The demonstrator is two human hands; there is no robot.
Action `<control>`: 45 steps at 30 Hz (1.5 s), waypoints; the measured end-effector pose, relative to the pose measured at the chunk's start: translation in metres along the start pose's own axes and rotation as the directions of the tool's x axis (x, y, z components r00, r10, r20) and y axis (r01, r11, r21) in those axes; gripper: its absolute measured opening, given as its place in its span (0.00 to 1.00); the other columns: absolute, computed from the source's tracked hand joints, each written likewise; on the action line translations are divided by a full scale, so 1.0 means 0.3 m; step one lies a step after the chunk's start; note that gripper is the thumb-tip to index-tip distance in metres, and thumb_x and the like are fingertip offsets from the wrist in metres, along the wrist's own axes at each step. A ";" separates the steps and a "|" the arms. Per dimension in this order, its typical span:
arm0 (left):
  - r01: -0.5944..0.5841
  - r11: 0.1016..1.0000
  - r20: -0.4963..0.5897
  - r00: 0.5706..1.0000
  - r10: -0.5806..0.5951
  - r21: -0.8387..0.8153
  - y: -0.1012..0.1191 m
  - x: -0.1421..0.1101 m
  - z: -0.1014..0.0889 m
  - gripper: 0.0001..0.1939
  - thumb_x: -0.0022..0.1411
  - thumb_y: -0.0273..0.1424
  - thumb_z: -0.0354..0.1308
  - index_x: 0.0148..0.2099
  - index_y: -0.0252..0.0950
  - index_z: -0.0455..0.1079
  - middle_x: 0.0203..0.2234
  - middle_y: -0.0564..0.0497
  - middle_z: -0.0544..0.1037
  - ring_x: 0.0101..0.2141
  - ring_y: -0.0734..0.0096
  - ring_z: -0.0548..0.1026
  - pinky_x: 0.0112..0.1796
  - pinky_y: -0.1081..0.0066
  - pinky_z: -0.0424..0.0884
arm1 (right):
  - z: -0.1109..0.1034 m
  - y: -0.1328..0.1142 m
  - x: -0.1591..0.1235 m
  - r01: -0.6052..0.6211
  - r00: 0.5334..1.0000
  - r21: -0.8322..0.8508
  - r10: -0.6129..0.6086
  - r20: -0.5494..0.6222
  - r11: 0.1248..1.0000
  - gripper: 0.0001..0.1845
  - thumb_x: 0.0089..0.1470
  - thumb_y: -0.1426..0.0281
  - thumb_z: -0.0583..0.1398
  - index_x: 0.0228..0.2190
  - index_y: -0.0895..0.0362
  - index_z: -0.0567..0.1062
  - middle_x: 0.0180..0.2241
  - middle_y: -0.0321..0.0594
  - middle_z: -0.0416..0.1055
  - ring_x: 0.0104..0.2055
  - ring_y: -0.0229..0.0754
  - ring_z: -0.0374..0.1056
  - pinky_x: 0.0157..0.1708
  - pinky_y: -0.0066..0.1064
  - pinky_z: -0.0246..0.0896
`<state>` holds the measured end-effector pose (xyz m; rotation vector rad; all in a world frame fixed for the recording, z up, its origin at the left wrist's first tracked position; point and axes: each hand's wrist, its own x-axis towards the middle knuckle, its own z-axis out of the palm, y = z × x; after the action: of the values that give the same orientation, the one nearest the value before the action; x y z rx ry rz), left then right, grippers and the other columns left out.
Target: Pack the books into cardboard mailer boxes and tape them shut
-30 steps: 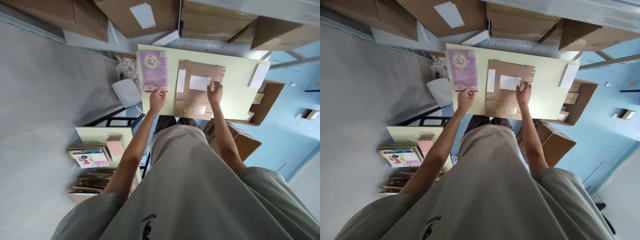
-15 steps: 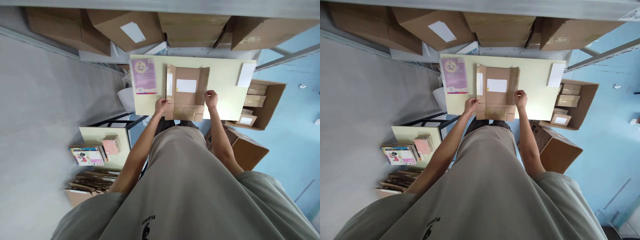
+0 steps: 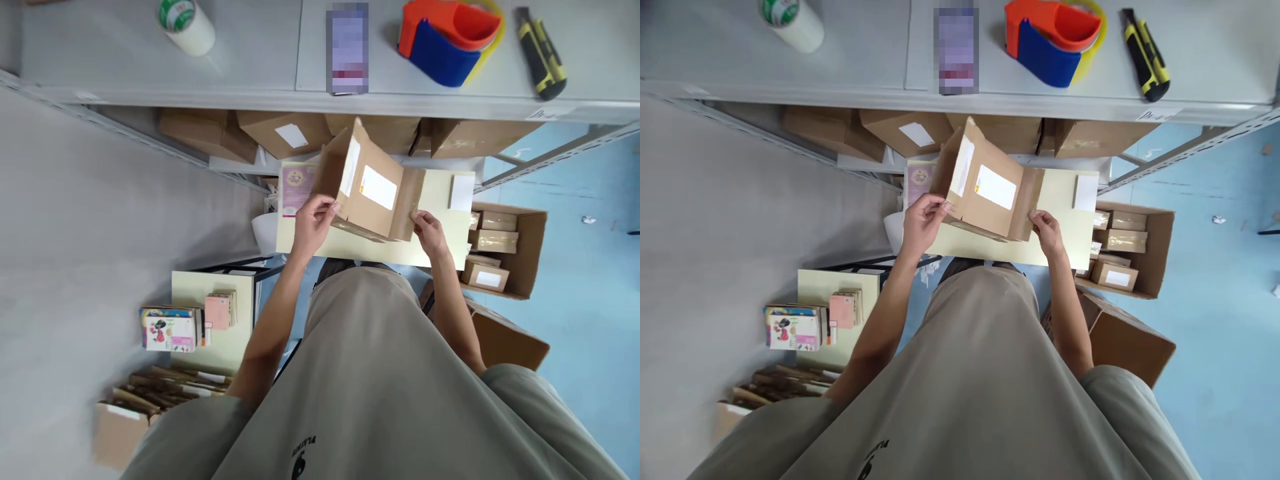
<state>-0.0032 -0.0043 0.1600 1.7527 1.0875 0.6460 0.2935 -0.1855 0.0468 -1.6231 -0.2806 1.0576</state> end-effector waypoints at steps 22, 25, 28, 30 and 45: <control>-0.308 0.906 0.275 0.934 0.229 0.291 -0.082 -0.273 -0.073 0.10 0.82 0.34 0.67 0.53 0.49 0.92 0.52 0.50 0.90 0.49 0.62 0.90 0.54 0.64 0.86 | 0.037 -0.312 -0.042 0.218 0.965 -0.724 -0.254 0.061 0.655 0.17 0.61 0.52 0.71 0.40 0.52 0.81 0.43 0.50 0.89 0.46 0.60 0.87 0.57 0.54 0.81; -0.347 0.897 0.233 0.929 0.288 0.274 -0.087 -0.277 -0.055 0.12 0.83 0.31 0.64 0.53 0.48 0.91 0.49 0.50 0.90 0.46 0.64 0.90 0.51 0.66 0.86 | 0.059 -0.347 -0.054 0.239 0.933 -0.819 -0.357 0.046 0.521 0.03 0.58 0.66 0.65 0.34 0.51 0.79 0.37 0.49 0.88 0.43 0.60 0.86 0.53 0.50 0.80; -0.392 0.889 0.160 0.918 0.363 0.235 -0.079 -0.265 -0.042 0.13 0.85 0.31 0.63 0.53 0.46 0.91 0.48 0.49 0.91 0.45 0.64 0.90 0.50 0.66 0.87 | 0.035 -0.378 -0.098 0.277 0.891 -0.835 -0.451 0.039 0.476 0.05 0.57 0.68 0.62 0.36 0.52 0.79 0.36 0.48 0.88 0.40 0.58 0.85 0.48 0.46 0.79; -0.405 0.891 0.099 0.914 0.393 0.206 -0.068 -0.255 -0.040 0.12 0.85 0.33 0.64 0.53 0.46 0.91 0.48 0.48 0.91 0.45 0.64 0.90 0.50 0.65 0.87 | 0.007 -0.389 -0.153 0.317 0.856 -0.831 -0.515 0.044 0.457 0.07 0.60 0.67 0.62 0.39 0.52 0.80 0.36 0.47 0.87 0.39 0.56 0.85 0.46 0.44 0.79; -0.264 0.949 0.124 0.962 0.245 0.170 -0.132 -0.224 0.061 0.12 0.77 0.24 0.64 0.48 0.44 0.87 0.49 0.47 0.90 0.51 0.60 0.90 0.58 0.59 0.87 | 0.012 -0.193 -0.287 0.228 0.825 -0.865 -0.560 -0.072 0.448 0.08 0.69 0.63 0.58 0.35 0.48 0.71 0.36 0.46 0.83 0.36 0.53 0.81 0.39 0.41 0.72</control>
<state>-0.0355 -0.0653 0.1191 2.0871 0.8813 0.6197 0.2612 -0.2201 0.1392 -2.3878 -1.0075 0.1712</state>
